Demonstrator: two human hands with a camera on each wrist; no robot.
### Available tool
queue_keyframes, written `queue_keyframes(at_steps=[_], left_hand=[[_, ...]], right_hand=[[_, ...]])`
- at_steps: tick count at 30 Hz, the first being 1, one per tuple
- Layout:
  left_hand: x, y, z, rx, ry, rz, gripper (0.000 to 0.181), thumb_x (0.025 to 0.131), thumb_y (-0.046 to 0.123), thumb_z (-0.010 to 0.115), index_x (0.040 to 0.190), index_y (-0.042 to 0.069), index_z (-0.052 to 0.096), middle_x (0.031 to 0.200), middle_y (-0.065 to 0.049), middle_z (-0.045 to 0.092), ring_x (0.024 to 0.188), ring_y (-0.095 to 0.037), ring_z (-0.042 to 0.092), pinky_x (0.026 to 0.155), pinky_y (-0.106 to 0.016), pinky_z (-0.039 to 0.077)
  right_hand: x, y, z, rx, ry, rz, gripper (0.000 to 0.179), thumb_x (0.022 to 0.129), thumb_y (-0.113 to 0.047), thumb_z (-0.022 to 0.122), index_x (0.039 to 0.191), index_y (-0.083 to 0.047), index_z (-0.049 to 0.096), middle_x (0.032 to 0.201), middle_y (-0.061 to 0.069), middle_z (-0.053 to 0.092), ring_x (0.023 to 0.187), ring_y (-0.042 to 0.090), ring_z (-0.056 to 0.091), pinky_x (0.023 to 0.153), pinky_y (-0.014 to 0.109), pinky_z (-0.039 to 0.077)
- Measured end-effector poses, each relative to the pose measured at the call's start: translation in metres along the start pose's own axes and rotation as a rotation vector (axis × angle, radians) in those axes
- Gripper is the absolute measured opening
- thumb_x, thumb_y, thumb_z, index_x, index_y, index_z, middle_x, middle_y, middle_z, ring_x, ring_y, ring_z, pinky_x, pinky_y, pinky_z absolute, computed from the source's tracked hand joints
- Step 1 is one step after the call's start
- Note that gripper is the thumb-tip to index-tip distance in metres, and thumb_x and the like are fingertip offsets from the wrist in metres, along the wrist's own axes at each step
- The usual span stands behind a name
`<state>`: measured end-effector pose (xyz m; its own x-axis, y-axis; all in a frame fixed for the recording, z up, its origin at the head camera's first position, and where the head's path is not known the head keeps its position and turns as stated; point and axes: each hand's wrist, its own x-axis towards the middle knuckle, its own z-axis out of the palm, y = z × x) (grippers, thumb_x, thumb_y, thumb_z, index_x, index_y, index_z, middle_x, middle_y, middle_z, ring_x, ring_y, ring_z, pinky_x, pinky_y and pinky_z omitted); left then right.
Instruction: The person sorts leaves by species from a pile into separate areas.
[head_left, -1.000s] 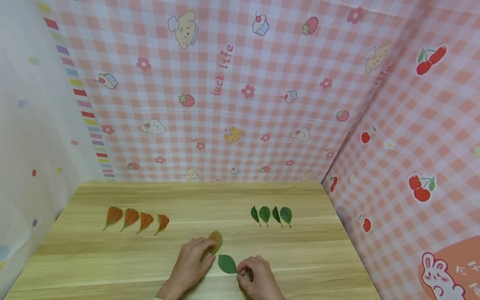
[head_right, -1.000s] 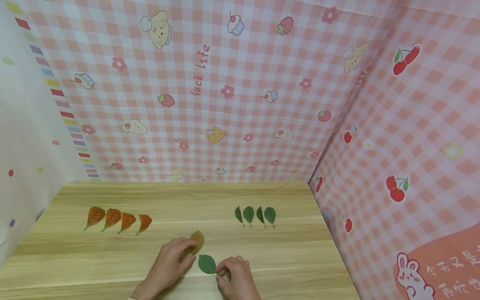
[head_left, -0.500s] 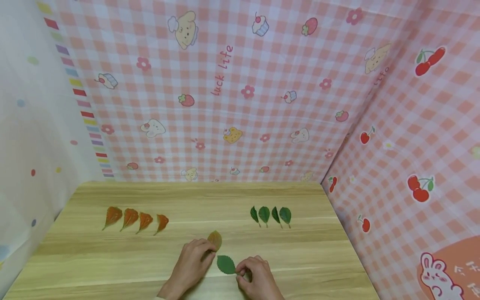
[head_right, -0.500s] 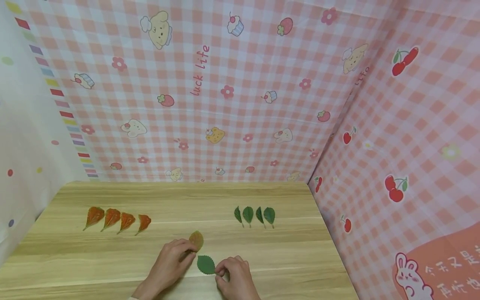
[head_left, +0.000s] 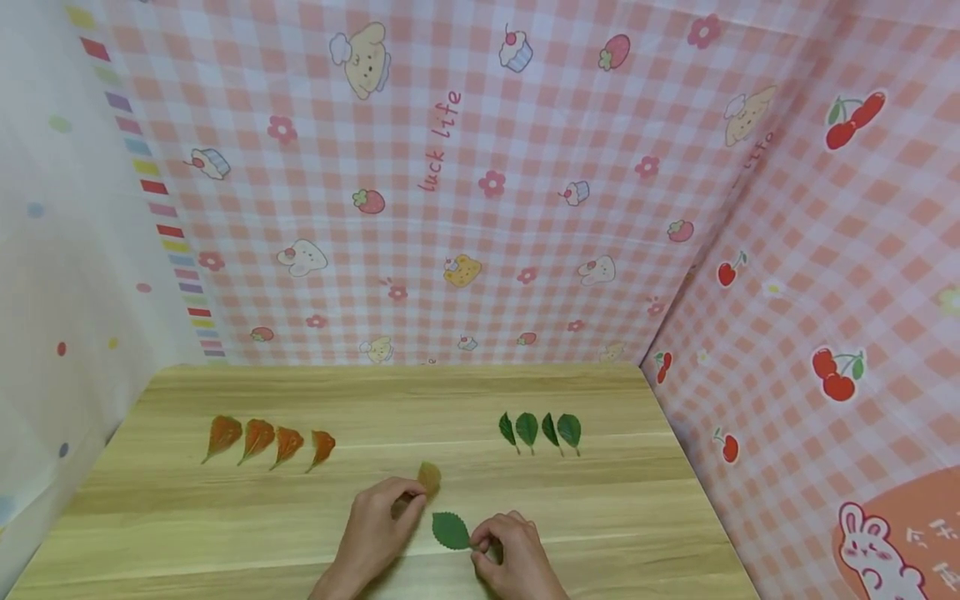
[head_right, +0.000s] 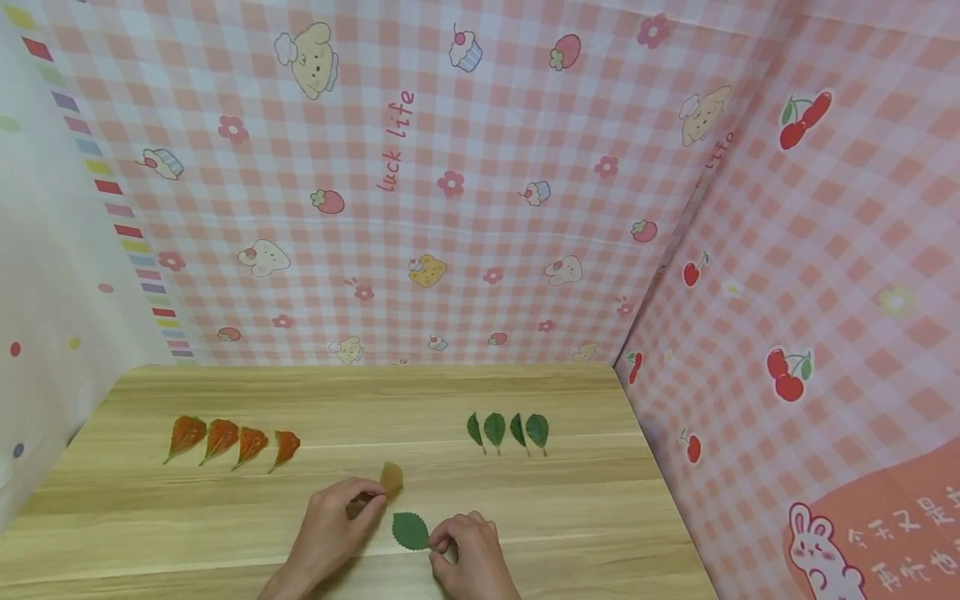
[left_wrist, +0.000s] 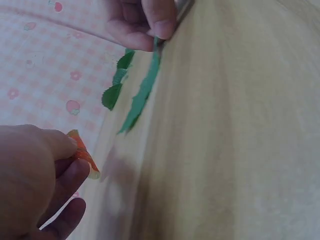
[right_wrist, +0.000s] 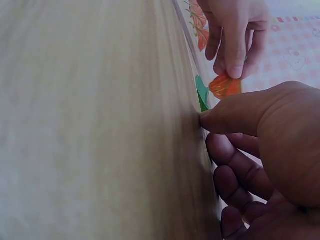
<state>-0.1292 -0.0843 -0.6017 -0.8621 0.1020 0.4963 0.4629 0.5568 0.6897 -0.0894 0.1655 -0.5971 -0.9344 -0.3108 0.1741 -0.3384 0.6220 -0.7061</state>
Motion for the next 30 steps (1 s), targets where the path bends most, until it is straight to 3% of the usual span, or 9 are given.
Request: queue_keyframes(at_steps=[6,12,18,23,30], left_hand=[[0.004,0.0,-0.007,-0.006,0.058,-0.009,0.019,0.087,-0.006,0.092,0.095,0.01,0.084,0.094,0.002,0.086,0.085,0.001,0.076,0.078,-0.022,0.065],[0.008,-0.001,-0.016,-0.027,0.112,0.006,0.022,0.084,-0.011,0.089,0.092,0.009,0.082,0.091,-0.004,0.086,0.082,-0.006,0.079,0.077,-0.021,0.065],[0.008,-0.007,-0.025,-0.04,0.147,-0.029,0.026,0.081,-0.011,0.088,0.089,0.012,0.08,0.088,-0.005,0.085,0.08,-0.007,0.078,0.076,-0.017,0.063],[0.009,-0.013,-0.033,-0.014,0.161,-0.077,0.028,0.082,-0.01,0.091,0.088,0.016,0.081,0.091,0.001,0.085,0.082,-0.004,0.077,0.078,-0.013,0.061],[0.01,-0.021,-0.043,0.032,0.16,-0.078,0.022,0.082,-0.004,0.097,0.09,0.012,0.086,0.096,-0.001,0.082,0.081,-0.008,0.076,0.072,-0.019,0.062]], right_hand=[[0.001,-0.001,-0.001,0.001,-0.011,0.013,0.02,0.09,-0.005,0.089,0.091,-0.022,0.079,0.086,-0.016,0.073,0.087,0.0,0.057,0.082,0.027,0.04],[0.001,0.0,0.0,0.006,-0.011,0.011,0.022,0.091,-0.006,0.09,0.09,-0.024,0.077,0.085,-0.016,0.073,0.086,-0.001,0.056,0.082,0.027,0.039],[0.001,0.001,0.0,0.008,-0.01,0.004,0.022,0.091,-0.006,0.09,0.09,-0.024,0.077,0.085,-0.016,0.074,0.086,-0.001,0.056,0.082,0.027,0.039],[0.001,0.001,0.0,0.012,-0.014,0.006,0.022,0.091,-0.006,0.09,0.09,-0.024,0.077,0.085,-0.016,0.074,0.086,-0.002,0.055,0.082,0.027,0.039],[0.001,0.0,0.001,0.012,-0.014,0.009,0.022,0.091,-0.006,0.09,0.091,-0.023,0.077,0.086,-0.016,0.074,0.086,-0.002,0.055,0.081,0.027,0.038]])
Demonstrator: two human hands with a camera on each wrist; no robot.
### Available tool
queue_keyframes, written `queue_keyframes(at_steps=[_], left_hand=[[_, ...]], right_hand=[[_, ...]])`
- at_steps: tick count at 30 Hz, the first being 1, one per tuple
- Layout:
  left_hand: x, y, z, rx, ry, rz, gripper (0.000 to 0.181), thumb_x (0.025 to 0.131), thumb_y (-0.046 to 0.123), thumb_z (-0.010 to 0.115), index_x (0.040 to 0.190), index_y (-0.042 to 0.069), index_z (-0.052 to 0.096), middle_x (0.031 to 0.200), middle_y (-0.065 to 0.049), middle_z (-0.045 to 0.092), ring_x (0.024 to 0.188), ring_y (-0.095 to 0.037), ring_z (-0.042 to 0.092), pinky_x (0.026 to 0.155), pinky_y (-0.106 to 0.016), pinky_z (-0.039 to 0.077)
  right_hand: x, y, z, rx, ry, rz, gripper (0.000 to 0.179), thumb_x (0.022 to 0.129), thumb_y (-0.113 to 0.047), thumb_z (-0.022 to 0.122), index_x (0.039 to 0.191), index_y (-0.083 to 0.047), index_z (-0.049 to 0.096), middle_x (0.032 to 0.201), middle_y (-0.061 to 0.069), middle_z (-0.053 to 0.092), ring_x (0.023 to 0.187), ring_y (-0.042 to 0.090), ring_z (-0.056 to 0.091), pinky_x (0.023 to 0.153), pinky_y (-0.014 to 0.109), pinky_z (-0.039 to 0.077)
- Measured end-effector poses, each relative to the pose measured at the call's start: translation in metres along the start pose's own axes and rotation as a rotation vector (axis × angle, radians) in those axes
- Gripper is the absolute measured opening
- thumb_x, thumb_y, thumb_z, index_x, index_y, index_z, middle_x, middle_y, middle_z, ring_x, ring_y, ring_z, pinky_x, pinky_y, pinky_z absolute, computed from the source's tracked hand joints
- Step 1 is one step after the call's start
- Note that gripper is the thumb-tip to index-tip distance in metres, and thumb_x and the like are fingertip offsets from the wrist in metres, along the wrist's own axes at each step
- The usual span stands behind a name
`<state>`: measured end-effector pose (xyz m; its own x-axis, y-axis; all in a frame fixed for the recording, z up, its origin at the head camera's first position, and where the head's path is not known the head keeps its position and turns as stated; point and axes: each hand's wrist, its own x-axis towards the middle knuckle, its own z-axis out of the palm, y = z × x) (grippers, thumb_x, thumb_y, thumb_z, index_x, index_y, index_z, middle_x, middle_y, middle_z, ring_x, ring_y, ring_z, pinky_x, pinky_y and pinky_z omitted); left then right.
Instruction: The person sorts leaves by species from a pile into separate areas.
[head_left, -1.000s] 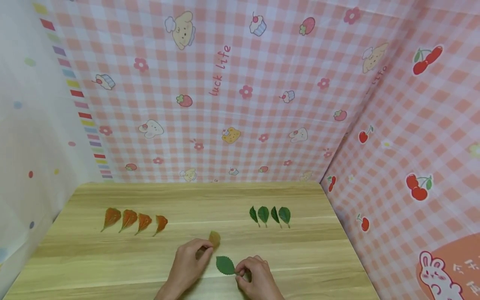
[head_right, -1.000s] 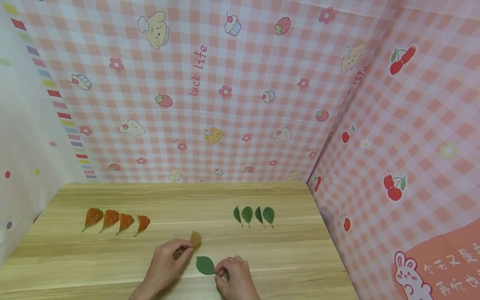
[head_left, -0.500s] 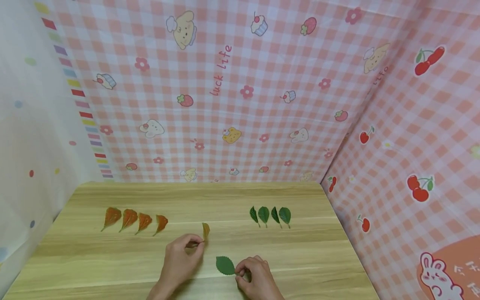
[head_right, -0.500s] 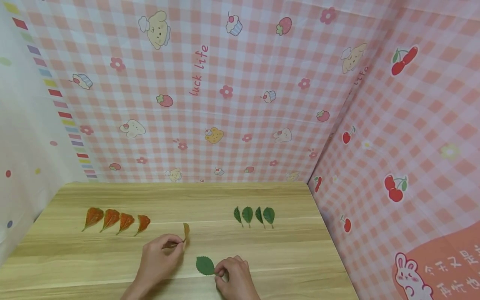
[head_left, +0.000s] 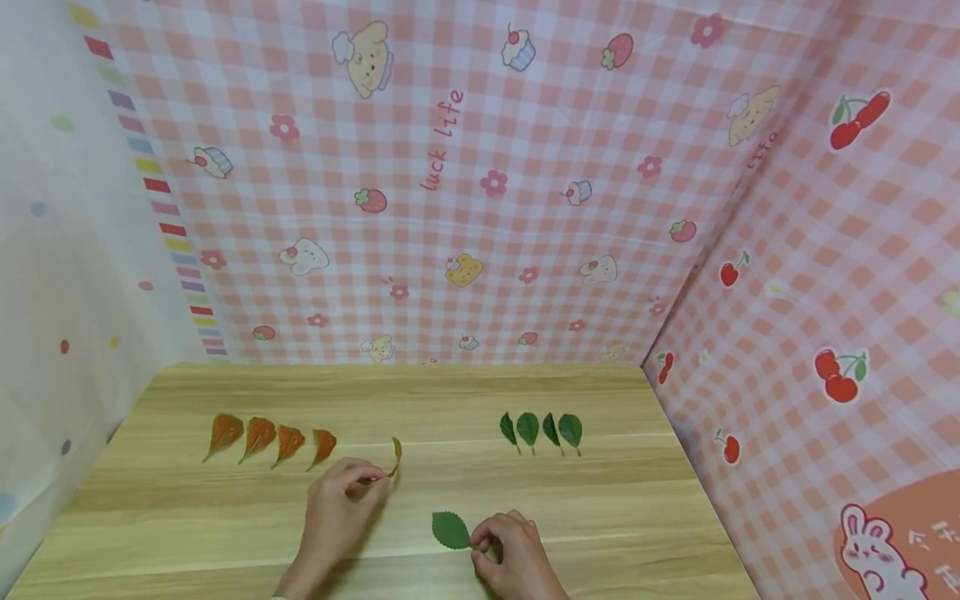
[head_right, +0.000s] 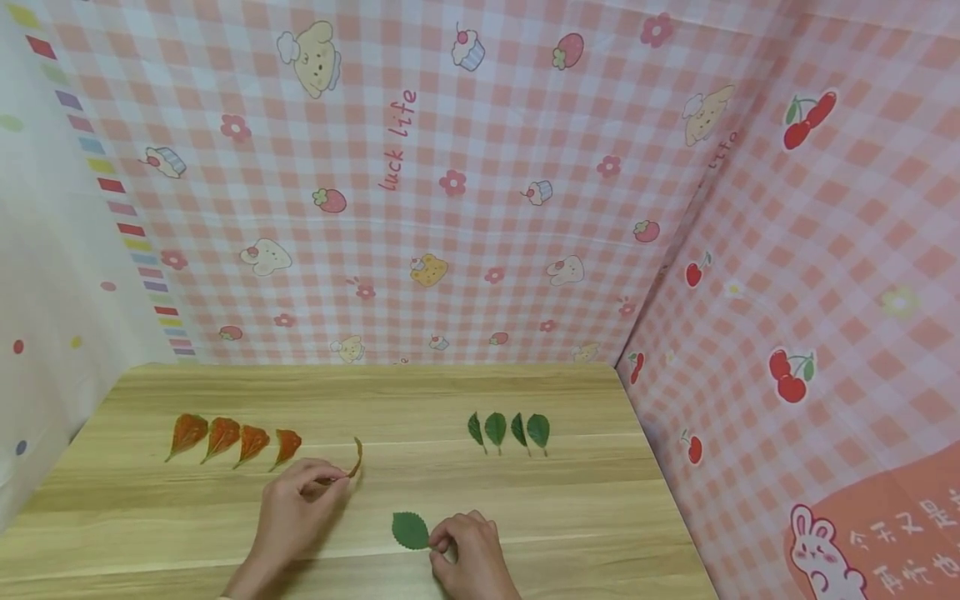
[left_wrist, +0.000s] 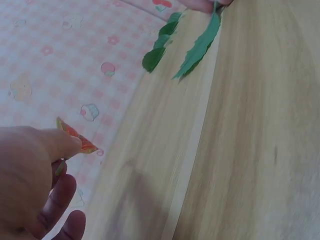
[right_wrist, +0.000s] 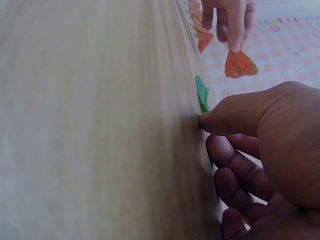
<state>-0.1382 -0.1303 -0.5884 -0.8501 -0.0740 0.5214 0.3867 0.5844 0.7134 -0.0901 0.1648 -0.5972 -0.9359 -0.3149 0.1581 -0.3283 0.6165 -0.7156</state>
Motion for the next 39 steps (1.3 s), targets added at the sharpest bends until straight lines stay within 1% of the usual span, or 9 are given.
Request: queue_keyframes(at_steps=[5,12,15,18,23,31,35,39], left_hand=[[0.002,-0.006,-0.004,0.007,-0.006,-0.042,0.02,0.086,-0.001,0.096,0.091,0.015,0.085,0.091,0.003,0.08,0.079,-0.001,0.068,0.067,-0.021,0.057],[0.004,-0.012,-0.008,0.024,0.013,-0.034,0.019,0.087,-0.002,0.094,0.094,0.011,0.082,0.087,0.003,0.08,0.078,-0.001,0.068,0.07,-0.022,0.059],[0.004,-0.014,-0.011,0.033,0.017,-0.055,0.018,0.088,-0.001,0.094,0.095,0.01,0.082,0.086,0.003,0.08,0.078,0.001,0.066,0.071,-0.022,0.058],[0.005,-0.017,-0.013,0.041,0.017,-0.09,0.017,0.088,0.0,0.094,0.098,0.008,0.082,0.085,0.001,0.08,0.078,0.002,0.063,0.07,-0.021,0.056],[0.008,-0.024,-0.016,0.073,-0.009,-0.139,0.015,0.091,0.001,0.092,0.103,0.005,0.084,0.087,-0.001,0.08,0.078,0.003,0.062,0.069,-0.021,0.055],[0.01,-0.033,-0.02,0.128,-0.062,-0.215,0.008,0.095,0.006,0.091,0.101,0.007,0.087,0.085,-0.001,0.083,0.072,0.002,0.062,0.067,-0.021,0.053],[0.011,-0.035,-0.021,0.144,-0.088,-0.229,0.005,0.097,0.008,0.089,0.099,0.006,0.086,0.083,-0.001,0.082,0.07,0.002,0.061,0.066,-0.021,0.051],[0.015,-0.037,-0.022,0.175,-0.107,-0.229,0.008,0.098,0.012,0.089,0.098,0.005,0.085,0.08,-0.001,0.08,0.069,0.0,0.057,0.066,-0.023,0.047]], right_hand=[[0.0,0.0,0.0,-0.007,0.012,-0.007,0.022,0.091,-0.005,0.09,0.091,-0.023,0.078,0.086,-0.016,0.074,0.086,-0.001,0.056,0.082,0.028,0.038],[0.0,-0.001,0.0,-0.011,0.016,-0.008,0.022,0.09,-0.004,0.09,0.091,-0.023,0.077,0.086,-0.015,0.074,0.086,0.0,0.056,0.081,0.027,0.039],[0.0,-0.001,0.0,-0.005,0.006,0.004,0.022,0.09,-0.006,0.09,0.091,-0.023,0.077,0.086,-0.016,0.073,0.086,-0.001,0.056,0.081,0.027,0.038],[0.0,-0.001,0.0,-0.004,0.002,0.008,0.021,0.091,-0.007,0.09,0.091,-0.023,0.077,0.086,-0.016,0.073,0.086,-0.001,0.056,0.081,0.027,0.039],[0.0,0.0,0.001,-0.016,0.013,-0.004,0.021,0.091,-0.006,0.09,0.09,-0.023,0.077,0.085,-0.016,0.073,0.086,-0.001,0.056,0.081,0.027,0.039],[0.0,-0.001,0.001,-0.004,0.002,0.016,0.022,0.09,-0.006,0.09,0.09,-0.023,0.077,0.085,-0.016,0.072,0.086,-0.002,0.055,0.081,0.027,0.038],[0.0,-0.001,0.0,-0.009,0.002,0.016,0.022,0.09,-0.006,0.09,0.09,-0.023,0.077,0.085,-0.016,0.072,0.086,-0.001,0.055,0.081,0.027,0.038],[0.0,-0.001,0.0,-0.007,-0.002,0.016,0.022,0.09,-0.006,0.09,0.091,-0.023,0.078,0.086,-0.016,0.073,0.087,-0.001,0.056,0.082,0.027,0.039]])
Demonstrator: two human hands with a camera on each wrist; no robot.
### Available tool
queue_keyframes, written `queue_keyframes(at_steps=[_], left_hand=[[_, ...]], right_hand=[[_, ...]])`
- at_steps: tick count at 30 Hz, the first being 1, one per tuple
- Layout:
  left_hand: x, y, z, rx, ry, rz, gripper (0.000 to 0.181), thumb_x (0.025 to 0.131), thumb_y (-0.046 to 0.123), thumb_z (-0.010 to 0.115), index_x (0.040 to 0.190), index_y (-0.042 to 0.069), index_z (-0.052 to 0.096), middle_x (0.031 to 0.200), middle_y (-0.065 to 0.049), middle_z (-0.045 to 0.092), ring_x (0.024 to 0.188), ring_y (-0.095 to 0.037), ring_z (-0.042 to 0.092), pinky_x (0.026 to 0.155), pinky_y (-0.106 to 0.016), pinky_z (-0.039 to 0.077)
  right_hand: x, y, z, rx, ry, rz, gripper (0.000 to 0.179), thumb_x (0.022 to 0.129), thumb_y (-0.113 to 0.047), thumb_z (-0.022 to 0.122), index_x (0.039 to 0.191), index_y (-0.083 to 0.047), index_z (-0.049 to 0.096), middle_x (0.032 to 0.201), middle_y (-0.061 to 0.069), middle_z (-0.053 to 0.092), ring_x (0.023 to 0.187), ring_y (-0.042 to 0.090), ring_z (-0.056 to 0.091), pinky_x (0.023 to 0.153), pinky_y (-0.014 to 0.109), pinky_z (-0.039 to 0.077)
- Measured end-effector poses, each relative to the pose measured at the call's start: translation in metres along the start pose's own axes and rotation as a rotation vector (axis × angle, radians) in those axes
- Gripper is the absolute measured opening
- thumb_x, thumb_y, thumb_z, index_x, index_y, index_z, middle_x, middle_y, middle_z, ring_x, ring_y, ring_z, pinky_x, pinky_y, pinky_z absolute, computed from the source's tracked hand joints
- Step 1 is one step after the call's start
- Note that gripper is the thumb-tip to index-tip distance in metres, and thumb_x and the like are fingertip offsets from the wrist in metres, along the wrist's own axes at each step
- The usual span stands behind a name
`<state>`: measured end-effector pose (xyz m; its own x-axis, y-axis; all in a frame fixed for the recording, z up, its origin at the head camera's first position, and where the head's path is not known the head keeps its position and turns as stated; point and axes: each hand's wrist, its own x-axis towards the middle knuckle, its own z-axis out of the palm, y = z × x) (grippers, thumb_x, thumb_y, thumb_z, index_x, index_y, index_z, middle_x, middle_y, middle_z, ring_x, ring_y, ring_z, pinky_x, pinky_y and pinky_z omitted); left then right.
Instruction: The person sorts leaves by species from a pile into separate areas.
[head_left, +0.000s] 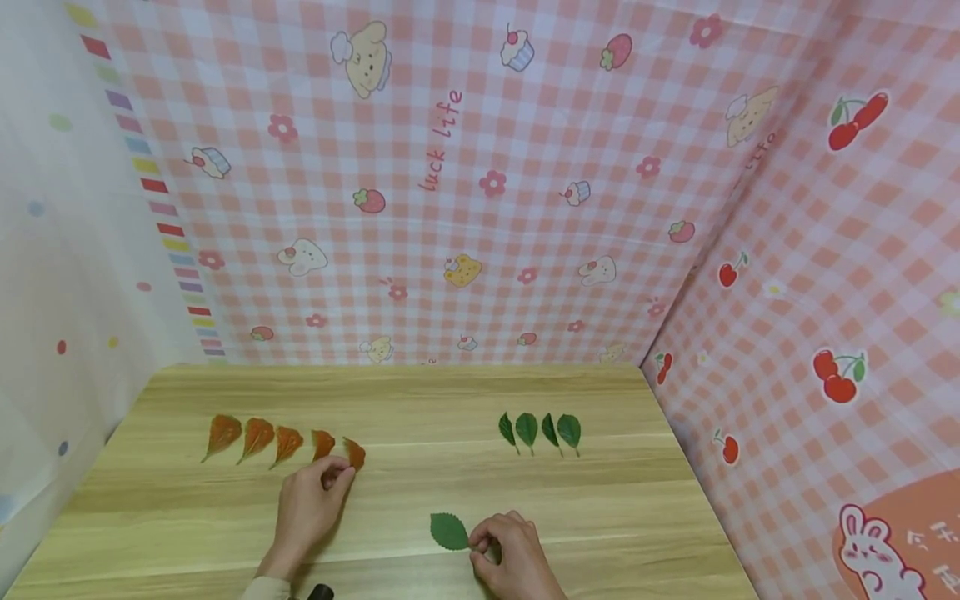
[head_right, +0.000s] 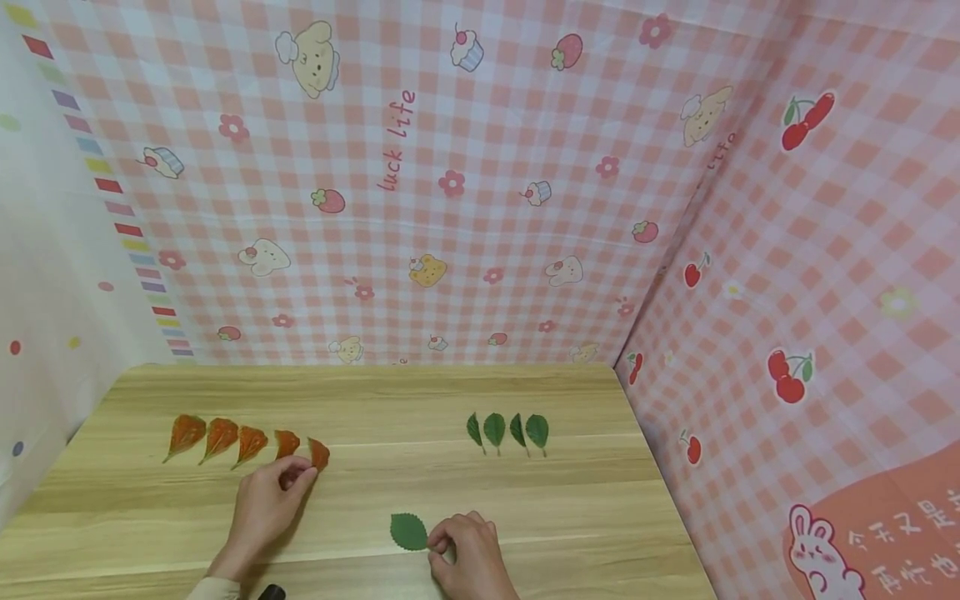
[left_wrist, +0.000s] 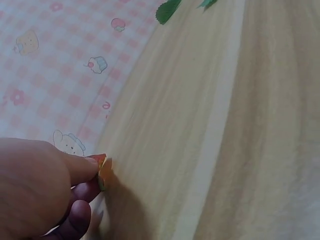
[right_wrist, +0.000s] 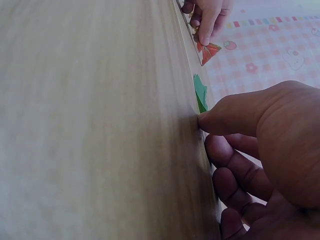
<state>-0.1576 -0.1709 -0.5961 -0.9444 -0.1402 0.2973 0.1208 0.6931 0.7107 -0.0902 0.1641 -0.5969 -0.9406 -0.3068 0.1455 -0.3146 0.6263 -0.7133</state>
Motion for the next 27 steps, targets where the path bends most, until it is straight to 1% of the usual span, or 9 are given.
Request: queue_keyframes(at_steps=[4,9,11,16,22,27], left_hand=[[0.0048,-0.001,-0.0006,0.017,-0.006,0.001,0.009,0.101,0.014,0.087,0.099,0.005,0.085,0.08,0.0,0.079,0.069,-0.001,0.057,0.066,-0.024,0.046],[0.0089,-0.0031,0.0003,0.018,-0.002,0.012,0.012,0.103,0.016,0.085,0.099,0.004,0.085,0.082,-0.001,0.079,0.071,-0.003,0.059,0.067,-0.025,0.047],[0.0098,-0.004,0.0007,0.016,-0.003,0.007,0.01,0.103,0.015,0.084,0.1,0.005,0.085,0.082,-0.002,0.079,0.072,-0.004,0.059,0.067,-0.025,0.046],[0.0111,-0.0053,0.0007,0.011,-0.017,-0.037,0.005,0.103,0.011,0.082,0.103,0.007,0.085,0.086,-0.004,0.079,0.075,-0.007,0.06,0.069,-0.025,0.046],[0.0105,-0.0049,-0.0003,0.026,-0.035,-0.083,0.007,0.104,0.01,0.08,0.104,0.005,0.084,0.089,-0.006,0.079,0.078,-0.011,0.061,0.071,-0.026,0.046],[0.0091,-0.0035,0.0009,0.036,-0.024,-0.094,0.007,0.104,0.011,0.08,0.103,0.006,0.085,0.087,-0.005,0.078,0.077,-0.011,0.061,0.071,-0.027,0.045]], right_hand=[[-0.0003,-0.0001,0.0,0.007,-0.002,0.005,0.022,0.09,-0.005,0.09,0.091,-0.023,0.078,0.086,-0.016,0.073,0.087,-0.001,0.056,0.082,0.027,0.039],[-0.0004,-0.0004,0.0002,0.005,0.002,0.0,0.022,0.09,-0.005,0.09,0.092,-0.023,0.078,0.086,-0.016,0.074,0.088,0.0,0.057,0.082,0.027,0.038],[-0.0004,-0.0006,0.0003,0.007,0.003,0.0,0.021,0.09,-0.005,0.09,0.092,-0.023,0.078,0.086,-0.016,0.074,0.088,-0.001,0.057,0.081,0.027,0.038],[-0.0007,-0.0006,0.0007,-0.001,0.008,-0.005,0.021,0.09,-0.005,0.089,0.091,-0.023,0.078,0.086,-0.016,0.074,0.088,0.0,0.057,0.08,0.027,0.037],[-0.0004,-0.0009,0.0008,0.013,0.006,0.015,0.019,0.093,-0.008,0.088,0.091,-0.025,0.078,0.086,-0.017,0.073,0.088,-0.001,0.057,0.081,0.027,0.037],[-0.0008,-0.0018,0.0003,0.027,0.004,0.028,0.019,0.094,-0.01,0.088,0.09,-0.025,0.078,0.086,-0.016,0.073,0.087,0.0,0.056,0.082,0.027,0.037]])
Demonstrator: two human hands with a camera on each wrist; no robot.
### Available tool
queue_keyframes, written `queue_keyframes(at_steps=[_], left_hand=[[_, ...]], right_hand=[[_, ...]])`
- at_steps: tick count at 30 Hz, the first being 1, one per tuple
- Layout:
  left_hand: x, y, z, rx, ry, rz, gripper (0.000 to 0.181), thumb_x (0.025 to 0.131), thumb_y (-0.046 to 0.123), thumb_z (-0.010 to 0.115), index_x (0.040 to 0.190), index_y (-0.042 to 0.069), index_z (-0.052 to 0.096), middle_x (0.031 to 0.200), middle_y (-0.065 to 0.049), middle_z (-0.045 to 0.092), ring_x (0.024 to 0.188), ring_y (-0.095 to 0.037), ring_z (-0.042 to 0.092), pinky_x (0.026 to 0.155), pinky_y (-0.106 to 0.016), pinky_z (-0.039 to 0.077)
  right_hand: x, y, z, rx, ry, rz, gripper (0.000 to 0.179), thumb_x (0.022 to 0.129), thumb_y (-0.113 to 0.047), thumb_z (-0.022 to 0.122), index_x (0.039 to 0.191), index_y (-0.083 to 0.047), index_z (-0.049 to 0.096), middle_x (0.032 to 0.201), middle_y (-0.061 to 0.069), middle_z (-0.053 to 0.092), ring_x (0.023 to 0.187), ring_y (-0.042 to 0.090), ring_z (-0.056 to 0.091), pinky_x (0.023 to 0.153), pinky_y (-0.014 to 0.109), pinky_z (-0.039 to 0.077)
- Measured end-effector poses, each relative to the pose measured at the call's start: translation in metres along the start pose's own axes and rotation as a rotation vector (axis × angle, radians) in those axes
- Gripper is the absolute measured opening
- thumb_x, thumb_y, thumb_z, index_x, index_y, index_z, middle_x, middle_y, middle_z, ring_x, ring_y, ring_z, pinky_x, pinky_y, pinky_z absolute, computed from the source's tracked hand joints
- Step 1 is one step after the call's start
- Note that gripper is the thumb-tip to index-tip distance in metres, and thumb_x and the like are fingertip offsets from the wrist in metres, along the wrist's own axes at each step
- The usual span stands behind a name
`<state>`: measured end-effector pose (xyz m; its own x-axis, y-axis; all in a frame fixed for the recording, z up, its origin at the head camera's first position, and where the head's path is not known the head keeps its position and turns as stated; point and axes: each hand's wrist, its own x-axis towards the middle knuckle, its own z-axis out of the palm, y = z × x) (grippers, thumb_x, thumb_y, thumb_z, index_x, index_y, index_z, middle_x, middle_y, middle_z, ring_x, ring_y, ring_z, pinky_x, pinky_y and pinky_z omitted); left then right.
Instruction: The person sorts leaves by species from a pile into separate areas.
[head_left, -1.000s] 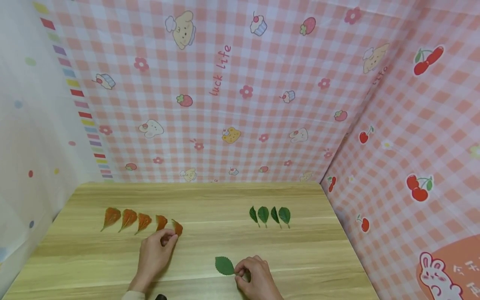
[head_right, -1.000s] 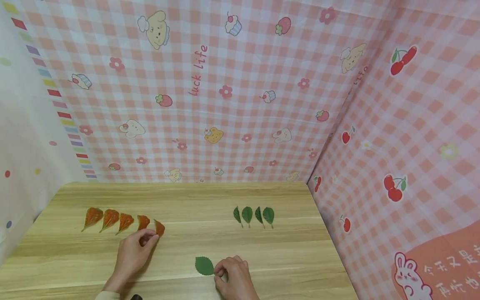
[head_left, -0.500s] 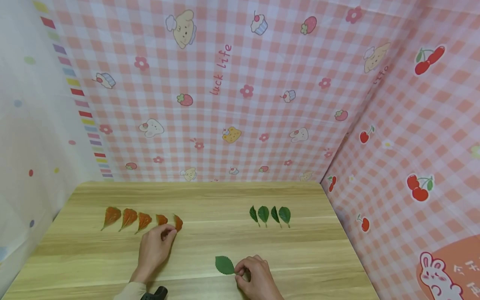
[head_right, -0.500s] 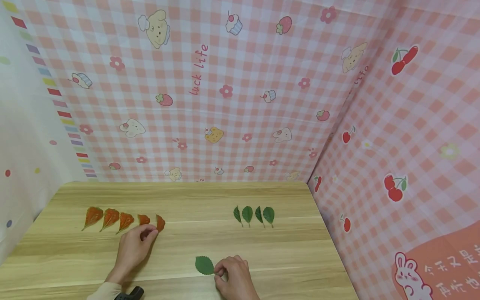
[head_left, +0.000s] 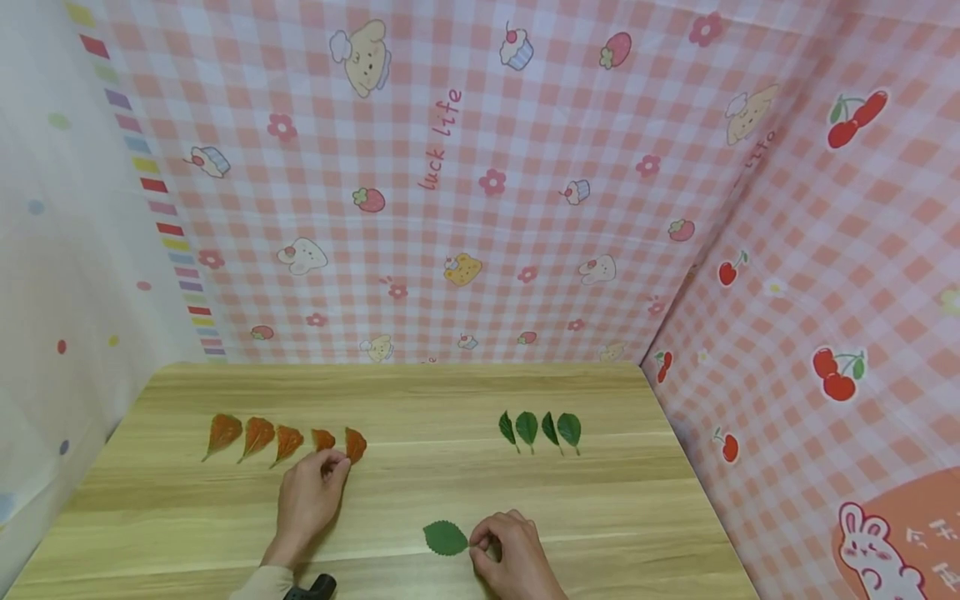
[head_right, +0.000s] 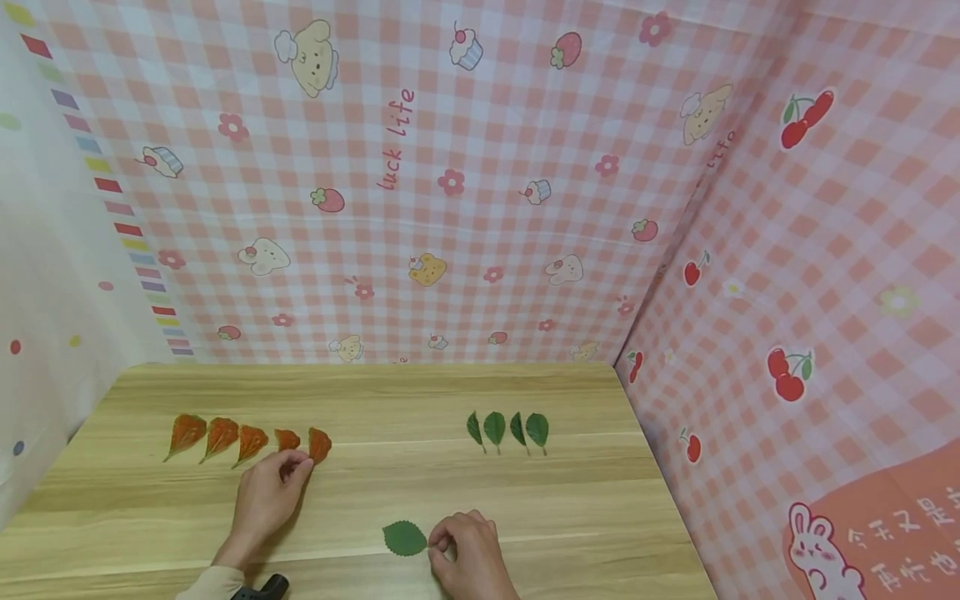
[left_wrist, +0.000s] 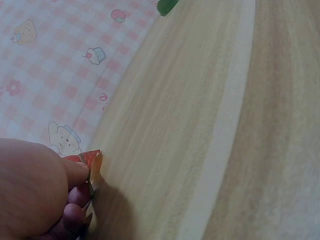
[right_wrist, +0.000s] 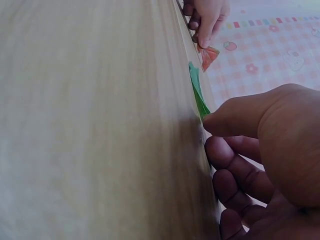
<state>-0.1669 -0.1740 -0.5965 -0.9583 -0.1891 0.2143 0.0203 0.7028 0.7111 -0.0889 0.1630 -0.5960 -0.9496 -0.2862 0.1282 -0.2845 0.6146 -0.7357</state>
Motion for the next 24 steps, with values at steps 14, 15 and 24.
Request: queue_keyframes(at_steps=[14,15,24], left_hand=[[-0.005,-0.001,0.004,-0.007,0.061,0.05,0.004,0.102,0.011,0.085,0.101,0.007,0.085,0.084,-0.005,0.075,0.075,-0.01,0.059,0.069,-0.028,0.044],[-0.005,-0.001,0.004,-0.01,0.067,0.05,0.005,0.102,0.012,0.085,0.101,0.007,0.085,0.084,-0.004,0.075,0.075,-0.009,0.059,0.068,-0.028,0.044],[-0.006,-0.002,0.006,-0.021,0.102,0.048,0.005,0.101,0.013,0.086,0.1,0.008,0.085,0.081,-0.002,0.072,0.072,-0.007,0.055,0.067,-0.028,0.041]], right_hand=[[0.0,-0.001,-0.006,0.125,0.024,0.092,0.012,0.099,-0.009,0.084,0.093,-0.019,0.079,0.088,-0.009,0.074,0.081,-0.003,0.059,0.076,0.022,0.052],[0.0,-0.001,-0.008,0.149,0.032,0.105,0.012,0.1,-0.009,0.084,0.094,-0.018,0.079,0.089,-0.008,0.074,0.081,-0.003,0.06,0.074,0.022,0.054],[-0.002,0.004,-0.026,0.189,0.143,0.167,0.012,0.101,-0.01,0.084,0.095,-0.019,0.079,0.088,-0.005,0.075,0.08,0.0,0.063,0.076,0.02,0.054]])
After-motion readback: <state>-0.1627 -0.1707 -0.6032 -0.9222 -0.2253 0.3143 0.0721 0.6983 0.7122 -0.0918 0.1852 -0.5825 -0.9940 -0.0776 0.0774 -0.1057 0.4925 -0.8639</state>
